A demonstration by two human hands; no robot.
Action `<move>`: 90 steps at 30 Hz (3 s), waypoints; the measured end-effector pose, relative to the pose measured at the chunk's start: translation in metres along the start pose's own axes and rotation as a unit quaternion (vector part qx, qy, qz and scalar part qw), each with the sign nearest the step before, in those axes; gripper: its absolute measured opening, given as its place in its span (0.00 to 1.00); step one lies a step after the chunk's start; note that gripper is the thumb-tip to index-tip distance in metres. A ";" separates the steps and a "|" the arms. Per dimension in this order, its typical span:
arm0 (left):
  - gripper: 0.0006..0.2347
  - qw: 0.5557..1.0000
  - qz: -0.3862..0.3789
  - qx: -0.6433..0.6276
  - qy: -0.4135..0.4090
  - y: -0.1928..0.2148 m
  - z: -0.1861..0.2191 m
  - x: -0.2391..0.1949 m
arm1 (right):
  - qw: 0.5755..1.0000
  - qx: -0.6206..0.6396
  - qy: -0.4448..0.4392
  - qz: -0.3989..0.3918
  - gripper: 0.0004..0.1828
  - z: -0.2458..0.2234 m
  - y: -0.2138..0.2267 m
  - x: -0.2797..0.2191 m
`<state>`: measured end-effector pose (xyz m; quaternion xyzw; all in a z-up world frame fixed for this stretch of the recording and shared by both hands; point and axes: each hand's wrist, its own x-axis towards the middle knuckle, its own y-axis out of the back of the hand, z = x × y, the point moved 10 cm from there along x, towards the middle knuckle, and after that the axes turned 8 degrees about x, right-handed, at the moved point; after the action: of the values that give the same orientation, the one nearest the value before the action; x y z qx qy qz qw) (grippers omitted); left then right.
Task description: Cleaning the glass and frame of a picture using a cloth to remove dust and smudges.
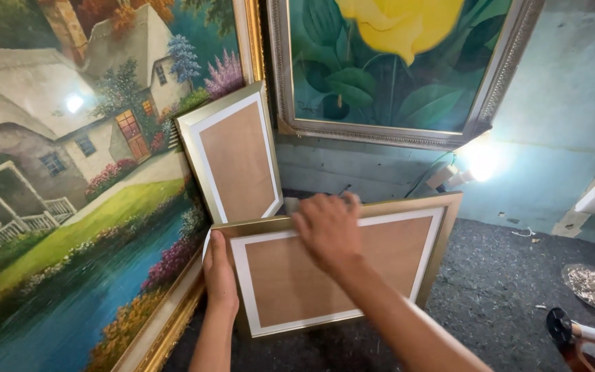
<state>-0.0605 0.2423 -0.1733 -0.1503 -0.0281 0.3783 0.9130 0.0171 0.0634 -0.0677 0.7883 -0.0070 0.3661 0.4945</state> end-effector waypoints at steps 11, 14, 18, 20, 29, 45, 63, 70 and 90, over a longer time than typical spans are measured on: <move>0.17 0.996 -0.001 -0.052 -0.075 0.006 0.000 0.006 | 0.997 -0.007 0.075 0.006 0.13 -0.005 0.012 -0.008; 0.17 0.993 -0.006 -0.045 -0.113 0.004 0.004 0.007 | 0.997 -0.055 -0.042 0.030 0.20 0.100 0.039 -0.008; 0.17 0.996 0.008 -0.014 -0.090 0.008 -0.002 0.006 | 0.989 -0.058 -0.114 0.069 0.22 0.176 0.076 -0.009; 0.17 0.997 0.017 0.016 -0.074 0.010 -0.003 0.002 | 0.982 -0.022 -0.170 0.076 0.21 0.194 0.083 -0.013; 0.17 0.998 0.021 0.001 -0.067 0.008 -0.004 0.005 | 0.995 -0.071 0.013 0.063 0.17 0.139 0.055 -0.027; 0.26 0.995 -0.013 -0.096 -0.012 0.004 -0.022 0.032 | 0.962 0.030 0.229 0.147 0.10 -0.088 -0.037 -0.008; 0.32 1.000 0.010 0.002 0.010 -0.017 0.044 -0.033 | 0.975 -0.188 -0.011 0.121 0.17 0.173 0.016 0.001; 0.31 1.000 -0.008 0.025 0.005 -0.015 0.047 -0.038 | 0.965 -0.214 -0.041 0.146 0.17 0.169 0.004 0.001; 0.31 0.997 0.001 0.072 -0.009 0.005 0.005 0.004 | 0.981 -0.034 0.176 0.069 0.16 0.024 -0.017 0.006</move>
<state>-0.0625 0.2497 -0.1702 -0.0804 -0.0091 0.3818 0.9207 0.0417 0.0549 -0.0828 0.6917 0.0133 0.5325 0.4878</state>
